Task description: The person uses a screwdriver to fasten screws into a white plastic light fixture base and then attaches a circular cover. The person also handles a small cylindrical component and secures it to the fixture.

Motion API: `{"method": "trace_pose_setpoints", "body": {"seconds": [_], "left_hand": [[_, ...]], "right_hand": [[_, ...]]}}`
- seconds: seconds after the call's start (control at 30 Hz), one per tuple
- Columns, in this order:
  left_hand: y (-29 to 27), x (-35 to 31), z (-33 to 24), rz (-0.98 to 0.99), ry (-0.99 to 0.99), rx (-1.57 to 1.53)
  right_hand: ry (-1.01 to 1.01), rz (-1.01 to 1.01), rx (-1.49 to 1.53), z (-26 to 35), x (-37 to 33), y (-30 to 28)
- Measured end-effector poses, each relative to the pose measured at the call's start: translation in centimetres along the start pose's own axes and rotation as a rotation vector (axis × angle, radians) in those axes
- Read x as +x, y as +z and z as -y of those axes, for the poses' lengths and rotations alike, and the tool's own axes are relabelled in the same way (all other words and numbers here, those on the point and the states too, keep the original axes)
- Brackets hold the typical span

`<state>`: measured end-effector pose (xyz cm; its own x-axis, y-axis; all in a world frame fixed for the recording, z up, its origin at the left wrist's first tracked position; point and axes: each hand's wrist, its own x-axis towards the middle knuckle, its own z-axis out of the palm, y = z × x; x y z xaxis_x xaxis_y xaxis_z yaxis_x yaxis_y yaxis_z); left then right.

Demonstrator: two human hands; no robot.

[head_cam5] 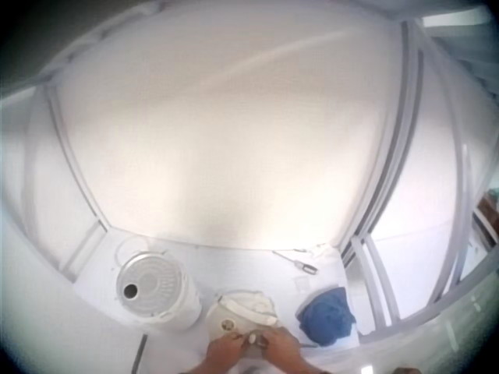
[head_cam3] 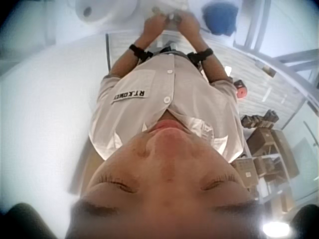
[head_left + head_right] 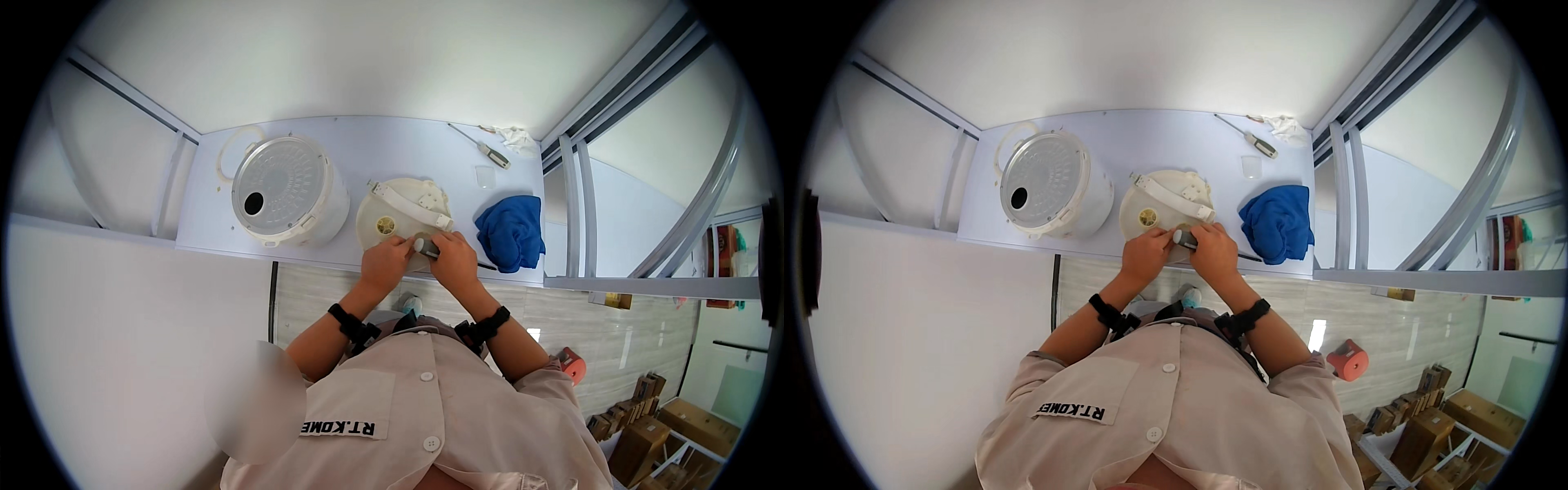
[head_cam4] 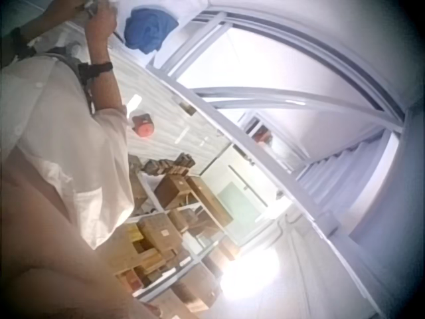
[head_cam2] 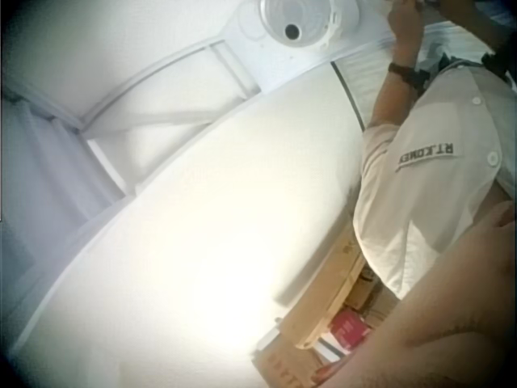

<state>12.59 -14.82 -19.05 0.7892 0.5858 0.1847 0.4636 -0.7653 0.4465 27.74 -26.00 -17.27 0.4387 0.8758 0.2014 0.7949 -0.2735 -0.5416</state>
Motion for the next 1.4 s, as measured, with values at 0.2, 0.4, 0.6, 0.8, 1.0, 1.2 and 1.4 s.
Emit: {"method": "trace_pose_setpoints", "body": {"seconds": [0.2,0.4,0.6,0.8,1.0,1.2,1.4], "left_hand": [[0.0,-0.2,-0.3,-0.067,0.051,0.034],[-0.2,0.0,-0.5,-0.106,0.096,-0.004],[0.0,-0.4,-0.3,-0.083,0.077,0.025],[0.2,-0.6,-0.3,-0.087,0.081,0.024],[-0.2,-0.6,-0.5,-0.075,0.031,-0.006],[0.2,-0.4,-0.3,-0.133,0.001,-0.082],[0.1,0.5,-0.8,-0.027,0.006,-0.067]], "right_hand": [[-0.014,-0.037,-0.043,0.1,-0.4,0.2],[-0.009,-0.045,-0.075,0.1,-0.4,0.3],[-0.038,-0.086,-0.064,0.1,-0.7,0.8],[-0.016,-0.030,-0.094,0.0,-0.3,0.5],[-0.018,0.008,-0.075,0.1,-0.1,0.3],[-0.079,-0.020,-0.004,-0.1,-0.1,-0.1],[-0.095,-0.017,0.019,-0.4,-0.1,-0.1]]}}
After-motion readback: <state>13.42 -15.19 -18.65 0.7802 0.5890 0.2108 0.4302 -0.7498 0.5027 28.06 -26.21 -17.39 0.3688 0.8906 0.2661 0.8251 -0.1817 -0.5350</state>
